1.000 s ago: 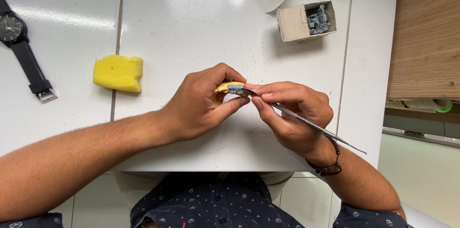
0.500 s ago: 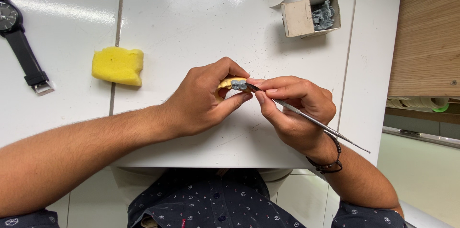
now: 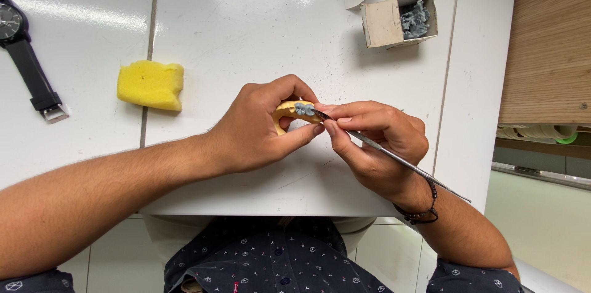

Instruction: The person holds a yellow plaster dental model with blue wax teeth in one hand and uses a metal wax carving instrument in the other to shape, press, and smooth the wax, rotating the model to work different tooth areas throughout the clip.

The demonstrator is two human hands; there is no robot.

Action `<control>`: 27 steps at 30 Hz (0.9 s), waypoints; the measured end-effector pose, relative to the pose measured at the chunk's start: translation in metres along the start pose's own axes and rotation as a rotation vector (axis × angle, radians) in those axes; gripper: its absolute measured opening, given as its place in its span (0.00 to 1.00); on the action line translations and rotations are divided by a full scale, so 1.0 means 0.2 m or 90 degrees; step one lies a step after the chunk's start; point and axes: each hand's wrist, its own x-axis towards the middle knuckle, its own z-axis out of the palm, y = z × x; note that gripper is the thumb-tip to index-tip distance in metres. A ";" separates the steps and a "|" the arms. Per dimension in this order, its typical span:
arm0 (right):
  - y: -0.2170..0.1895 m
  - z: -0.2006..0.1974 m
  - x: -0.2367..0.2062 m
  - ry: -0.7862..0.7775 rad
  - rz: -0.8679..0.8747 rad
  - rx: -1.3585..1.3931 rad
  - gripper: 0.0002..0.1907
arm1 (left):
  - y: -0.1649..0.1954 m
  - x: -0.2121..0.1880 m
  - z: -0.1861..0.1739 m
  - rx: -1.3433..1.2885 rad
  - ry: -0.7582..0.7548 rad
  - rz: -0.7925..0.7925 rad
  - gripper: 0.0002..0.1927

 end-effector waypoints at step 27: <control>-0.05 -0.01 -0.03 -0.043 0.024 0.135 0.09 | -0.03 0.04 -0.10 0.024 -0.077 0.039 0.23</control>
